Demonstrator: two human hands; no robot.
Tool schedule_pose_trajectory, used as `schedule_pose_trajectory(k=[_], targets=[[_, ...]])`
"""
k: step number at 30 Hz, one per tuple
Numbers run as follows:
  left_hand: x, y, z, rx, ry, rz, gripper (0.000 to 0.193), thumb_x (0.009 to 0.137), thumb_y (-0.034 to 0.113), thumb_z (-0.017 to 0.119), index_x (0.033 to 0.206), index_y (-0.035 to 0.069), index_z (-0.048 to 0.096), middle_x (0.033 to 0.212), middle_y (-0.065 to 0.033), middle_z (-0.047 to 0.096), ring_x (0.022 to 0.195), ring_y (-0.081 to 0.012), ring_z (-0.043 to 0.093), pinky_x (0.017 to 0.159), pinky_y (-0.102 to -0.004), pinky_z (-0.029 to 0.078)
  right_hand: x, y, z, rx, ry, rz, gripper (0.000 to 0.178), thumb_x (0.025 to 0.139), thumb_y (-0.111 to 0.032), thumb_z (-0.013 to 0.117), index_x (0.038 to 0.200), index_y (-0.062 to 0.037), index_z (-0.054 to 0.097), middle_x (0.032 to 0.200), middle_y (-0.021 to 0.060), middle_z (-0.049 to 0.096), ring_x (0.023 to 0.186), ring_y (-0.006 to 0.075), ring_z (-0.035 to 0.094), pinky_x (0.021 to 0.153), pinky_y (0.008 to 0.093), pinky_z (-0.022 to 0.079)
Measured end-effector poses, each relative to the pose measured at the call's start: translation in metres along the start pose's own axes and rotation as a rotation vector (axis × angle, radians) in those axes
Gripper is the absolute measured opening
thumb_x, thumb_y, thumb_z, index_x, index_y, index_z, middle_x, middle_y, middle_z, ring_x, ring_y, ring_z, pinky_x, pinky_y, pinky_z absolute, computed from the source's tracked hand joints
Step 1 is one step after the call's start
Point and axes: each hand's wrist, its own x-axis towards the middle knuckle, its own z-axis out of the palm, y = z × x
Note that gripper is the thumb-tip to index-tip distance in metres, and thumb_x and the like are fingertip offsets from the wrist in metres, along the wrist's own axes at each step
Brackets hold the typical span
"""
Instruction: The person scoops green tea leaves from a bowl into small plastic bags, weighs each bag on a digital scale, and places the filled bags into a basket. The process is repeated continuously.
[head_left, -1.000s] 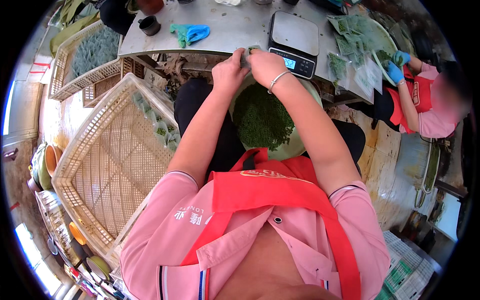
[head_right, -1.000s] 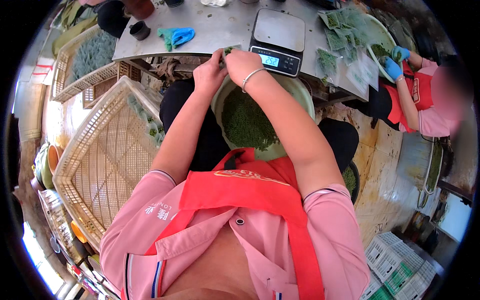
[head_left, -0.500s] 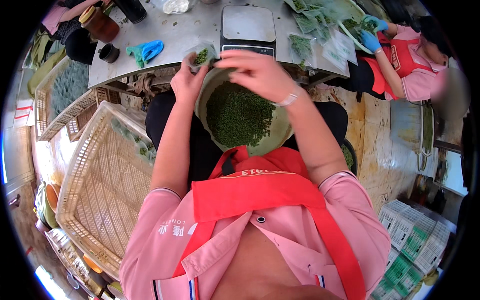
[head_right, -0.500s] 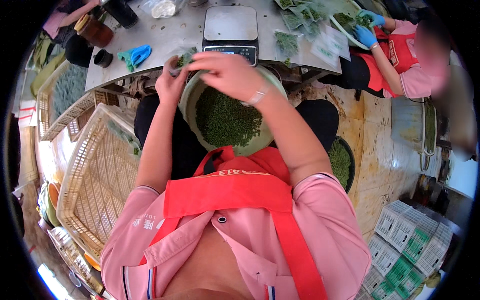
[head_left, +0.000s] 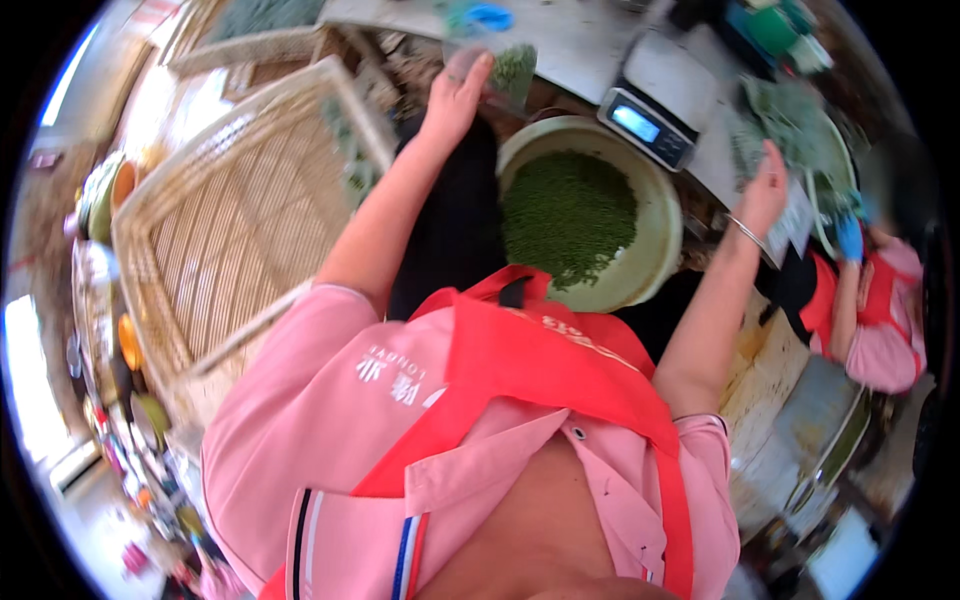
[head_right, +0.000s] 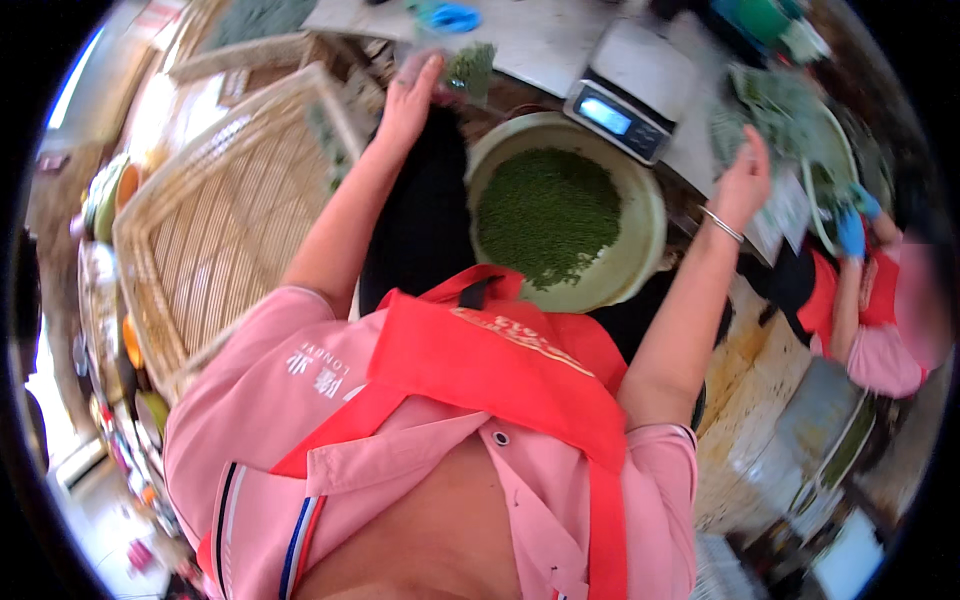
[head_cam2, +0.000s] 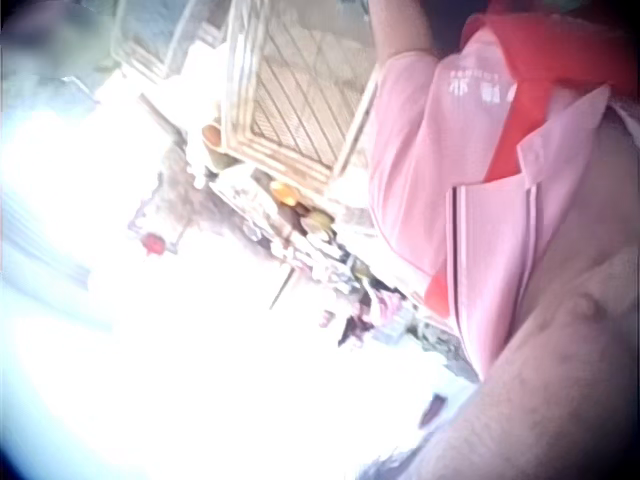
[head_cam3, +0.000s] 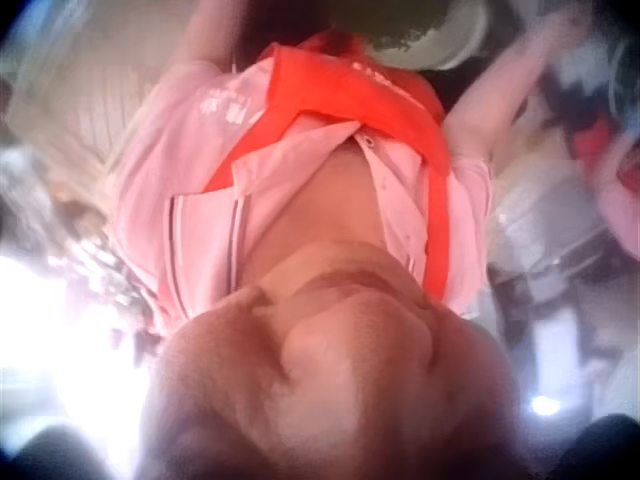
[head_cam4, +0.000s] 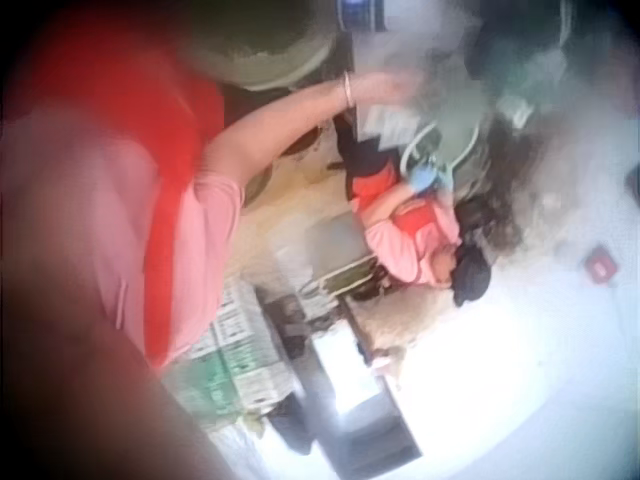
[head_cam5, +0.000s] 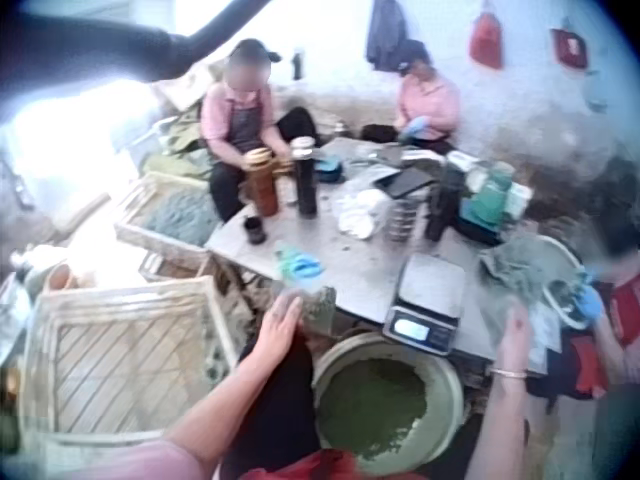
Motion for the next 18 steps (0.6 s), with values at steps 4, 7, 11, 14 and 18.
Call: schedule_pose_trajectory(k=[4,7,11,14,18], targets=[[-0.012,0.003,-0.108,0.292,0.241,0.193,0.04,0.09,0.038,0.056,0.114,0.006,0.057,0.089,-0.0171,0.067,0.079,-0.0282,0.065,0.07,-0.0349,0.049,-0.008,-0.031,0.045,-0.402,-0.089,-0.451,0.027,0.09,-0.008,0.048,0.112,-0.0089,0.064,0.099,0.0049,0.064,0.085,0.0181,0.058,0.075,0.0294,0.045],[-0.043,-0.007,-0.177,0.872,0.349,0.069,0.057,0.088,0.055,0.047,0.123,0.01,0.05,0.096,-0.0206,0.066,0.092,-0.0403,0.061,0.077,-0.0451,0.047,-0.009,0.005,0.062,-0.506,-0.263,-0.617,0.028,0.089,-0.009,0.049,0.114,-0.0078,0.061,0.116,0.0118,0.06,0.109,0.0273,0.054,0.092,0.0346,0.042],[-0.101,-0.066,-0.243,1.071,0.347,-0.353,0.064,0.087,0.06,0.042,0.124,0.008,0.049,0.1,-0.0249,0.064,0.095,-0.0413,0.06,0.082,-0.0464,0.046,-0.061,-0.02,0.073,-0.429,-0.146,-0.744,0.029,0.087,-0.009,0.057,0.116,-0.0085,0.06,0.117,0.0118,0.06,0.11,0.0283,0.056,0.094,0.0368,0.043],[-0.098,-0.1,-0.258,1.048,0.322,-0.6,0.066,0.086,0.06,0.042,0.123,0.005,0.048,0.104,-0.0258,0.062,0.099,-0.0415,0.059,0.086,-0.0458,0.045,-0.112,-0.019,0.056,-0.314,-0.19,-0.566,0.027,0.085,-0.008,0.062,0.112,-0.0088,0.062,0.112,0.0112,0.062,0.102,0.0245,0.06,0.089,0.0347,0.046],[-0.09,-0.151,-0.247,1.094,0.17,-0.697,0.069,0.084,0.06,0.044,0.121,0.002,0.047,0.109,-0.0261,0.06,0.102,-0.0419,0.058,0.09,-0.0456,0.043,-0.197,0.037,0.059,-0.532,-0.881,-0.12,0.027,0.083,-0.018,0.063,0.107,-0.0058,0.063,0.102,0.0157,0.065,0.094,0.0295,0.063,0.084,0.0362,0.049]])
